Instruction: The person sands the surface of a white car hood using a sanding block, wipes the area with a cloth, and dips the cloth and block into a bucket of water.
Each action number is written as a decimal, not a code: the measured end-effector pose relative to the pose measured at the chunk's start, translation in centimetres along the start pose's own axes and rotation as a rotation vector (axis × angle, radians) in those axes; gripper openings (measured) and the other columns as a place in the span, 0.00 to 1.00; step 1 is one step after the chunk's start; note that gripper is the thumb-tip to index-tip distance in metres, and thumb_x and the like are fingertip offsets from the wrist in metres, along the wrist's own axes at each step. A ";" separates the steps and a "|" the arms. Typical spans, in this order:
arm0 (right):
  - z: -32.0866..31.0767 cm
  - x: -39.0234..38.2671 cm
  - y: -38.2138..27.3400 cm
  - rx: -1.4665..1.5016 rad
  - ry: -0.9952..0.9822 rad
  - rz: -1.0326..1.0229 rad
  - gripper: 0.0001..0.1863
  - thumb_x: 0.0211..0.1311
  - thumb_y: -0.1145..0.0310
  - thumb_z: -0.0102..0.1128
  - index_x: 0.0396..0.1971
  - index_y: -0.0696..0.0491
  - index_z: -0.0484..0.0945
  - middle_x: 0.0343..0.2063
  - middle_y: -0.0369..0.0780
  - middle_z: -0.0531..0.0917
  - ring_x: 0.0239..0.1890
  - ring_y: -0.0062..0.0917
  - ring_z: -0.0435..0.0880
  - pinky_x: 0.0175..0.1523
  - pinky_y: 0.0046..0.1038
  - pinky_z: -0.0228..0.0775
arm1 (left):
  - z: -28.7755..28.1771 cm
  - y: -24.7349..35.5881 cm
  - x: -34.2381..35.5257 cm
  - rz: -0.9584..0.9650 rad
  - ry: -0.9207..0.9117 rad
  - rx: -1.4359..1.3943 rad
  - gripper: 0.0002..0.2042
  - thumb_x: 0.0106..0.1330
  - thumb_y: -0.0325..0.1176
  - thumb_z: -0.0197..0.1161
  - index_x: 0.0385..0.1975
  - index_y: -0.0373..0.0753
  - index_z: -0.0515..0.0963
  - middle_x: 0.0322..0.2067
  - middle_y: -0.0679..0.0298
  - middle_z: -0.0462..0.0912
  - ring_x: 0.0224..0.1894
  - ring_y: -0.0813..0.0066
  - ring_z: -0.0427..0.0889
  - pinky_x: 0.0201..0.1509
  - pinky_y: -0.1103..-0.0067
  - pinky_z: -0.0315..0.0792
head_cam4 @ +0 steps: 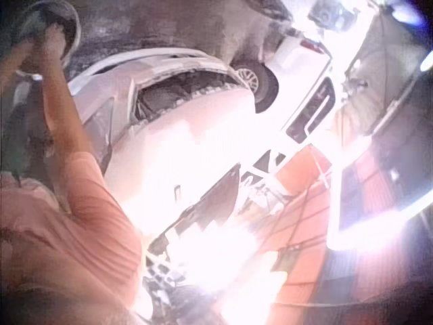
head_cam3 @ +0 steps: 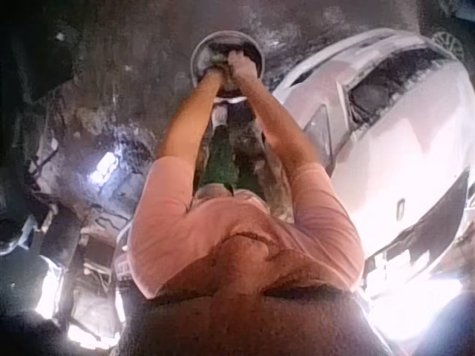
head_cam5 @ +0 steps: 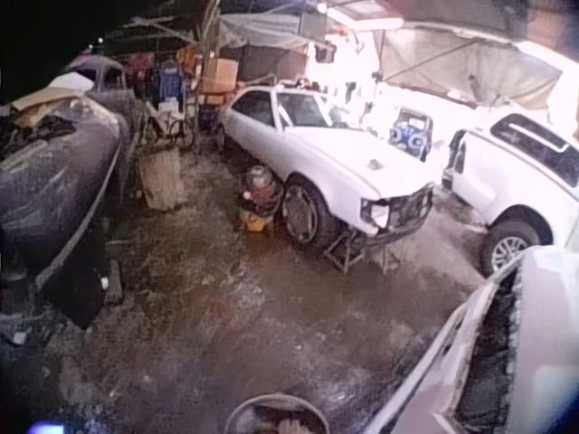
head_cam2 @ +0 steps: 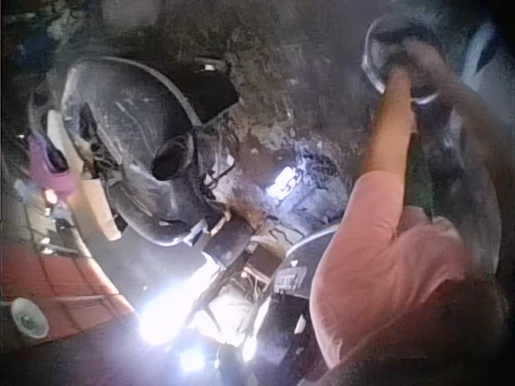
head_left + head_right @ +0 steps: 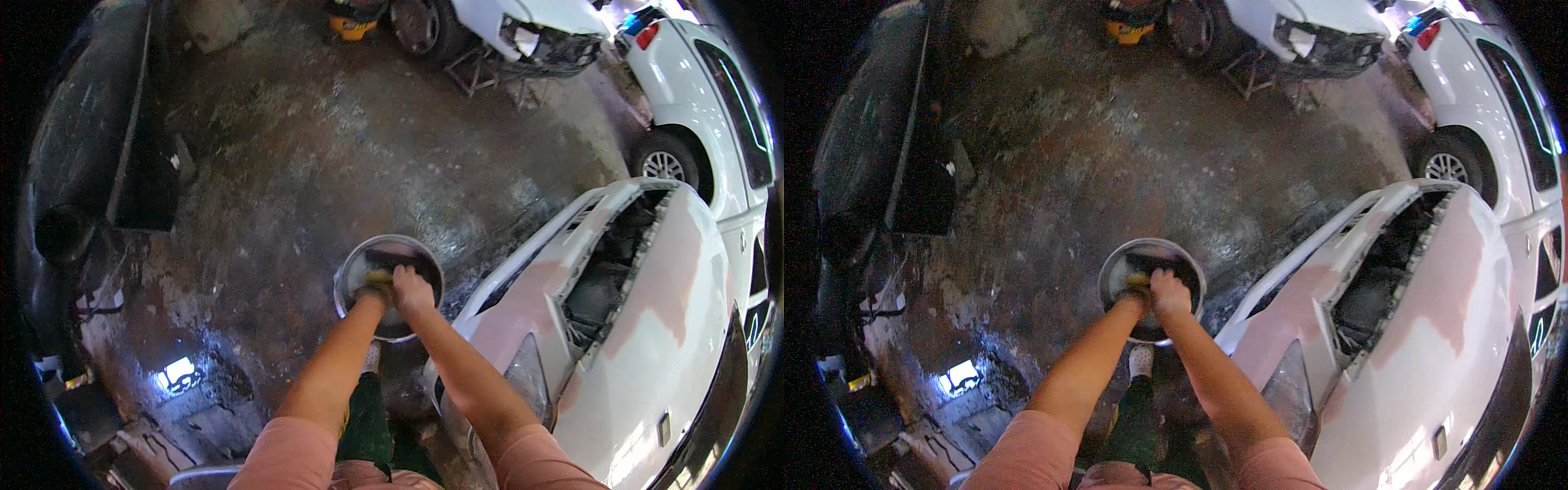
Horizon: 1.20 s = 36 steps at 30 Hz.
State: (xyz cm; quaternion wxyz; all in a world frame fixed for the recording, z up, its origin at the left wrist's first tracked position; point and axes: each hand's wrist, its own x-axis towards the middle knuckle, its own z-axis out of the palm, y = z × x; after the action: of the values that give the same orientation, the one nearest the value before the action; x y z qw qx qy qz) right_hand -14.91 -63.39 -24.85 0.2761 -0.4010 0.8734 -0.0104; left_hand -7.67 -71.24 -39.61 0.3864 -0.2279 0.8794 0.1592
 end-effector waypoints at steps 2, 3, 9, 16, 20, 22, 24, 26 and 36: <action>2.2 3.2 -0.8 0.020 -0.145 0.084 0.23 0.61 0.74 0.61 0.57 0.56 0.74 0.53 0.51 0.83 0.56 0.45 0.85 0.58 0.44 0.81 | -1.2 -0.3 0.1 -0.076 -0.031 -0.008 0.21 0.67 0.32 0.61 0.60 0.40 0.80 0.59 0.56 0.83 0.62 0.53 0.80 0.63 0.62 0.77; 3.0 4.3 -1.3 0.016 -0.248 0.091 0.25 0.61 0.73 0.63 0.60 0.55 0.75 0.56 0.52 0.83 0.59 0.44 0.84 0.62 0.43 0.79 | -1.3 -1.1 -0.1 -0.112 -0.043 -0.016 0.20 0.67 0.32 0.60 0.60 0.40 0.80 0.58 0.55 0.83 0.61 0.53 0.81 0.62 0.62 0.77; 6.9 7.6 1.7 -0.030 -0.565 0.135 0.25 0.59 0.66 0.68 0.58 0.54 0.81 0.59 0.49 0.83 0.59 0.44 0.84 0.62 0.39 0.79 | -5.5 0.8 -3.0 -0.076 -0.127 -0.017 0.19 0.70 0.31 0.57 0.59 0.38 0.80 0.52 0.54 0.87 0.56 0.54 0.85 0.57 0.64 0.80; -0.7 -2.0 0.4 0.177 -0.016 -0.015 0.27 0.67 0.75 0.54 0.66 0.49 0.72 0.57 0.51 0.83 0.54 0.51 0.85 0.56 0.46 0.80 | -10.7 -5.7 -19.0 0.187 0.394 -0.501 0.18 0.71 0.29 0.56 0.59 0.33 0.78 0.48 0.46 0.87 0.52 0.49 0.87 0.51 0.62 0.82; -2.6 -7.2 0.8 0.489 0.167 0.078 0.26 0.71 0.75 0.53 0.68 0.51 0.71 0.59 0.52 0.82 0.59 0.48 0.82 0.62 0.42 0.74 | -10.1 -9.2 -25.8 0.065 0.708 -1.105 0.15 0.76 0.30 0.57 0.57 0.32 0.77 0.47 0.49 0.87 0.47 0.57 0.88 0.49 0.65 0.85; -2.1 -8.9 1.6 0.650 0.252 0.190 0.22 0.74 0.74 0.51 0.67 0.54 0.72 0.58 0.50 0.83 0.59 0.42 0.83 0.64 0.37 0.71 | -7.6 -10.0 -27.1 -0.182 0.748 -1.536 0.15 0.77 0.33 0.56 0.59 0.36 0.75 0.46 0.52 0.85 0.46 0.64 0.87 0.49 0.67 0.84; -1.4 -10.7 2.8 0.934 0.307 0.171 0.20 0.76 0.73 0.50 0.64 0.61 0.73 0.58 0.44 0.80 0.60 0.31 0.76 0.67 0.32 0.64 | -3.6 -10.8 -26.7 -0.326 0.898 -1.873 0.11 0.79 0.33 0.56 0.54 0.35 0.75 0.46 0.61 0.80 0.44 0.73 0.82 0.48 0.72 0.86; -0.6 -12.2 4.0 1.074 0.337 0.192 0.19 0.76 0.74 0.51 0.63 0.60 0.73 0.56 0.42 0.81 0.59 0.29 0.77 0.66 0.32 0.66 | 0.7 -10.6 -24.7 -0.449 0.994 -2.149 0.07 0.77 0.29 0.57 0.51 0.38 0.74 0.46 0.66 0.76 0.45 0.75 0.78 0.48 0.71 0.88; -2.8 -15.1 0.1 1.406 0.443 0.236 0.23 0.74 0.73 0.57 0.67 0.57 0.71 0.58 0.39 0.80 0.59 0.26 0.79 0.64 0.30 0.71 | 17.7 -1.2 -9.6 -0.605 1.125 -2.978 0.12 0.72 0.27 0.57 0.53 0.43 0.69 0.52 0.59 0.75 0.52 0.61 0.78 0.55 0.58 0.82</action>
State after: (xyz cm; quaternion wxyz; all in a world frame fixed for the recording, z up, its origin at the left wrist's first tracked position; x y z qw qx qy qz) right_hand -8.38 -53.25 -15.35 0.2841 -0.0220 0.7334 -0.6172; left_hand 9.49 -61.54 -44.01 0.5034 0.5627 0.0982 -0.6483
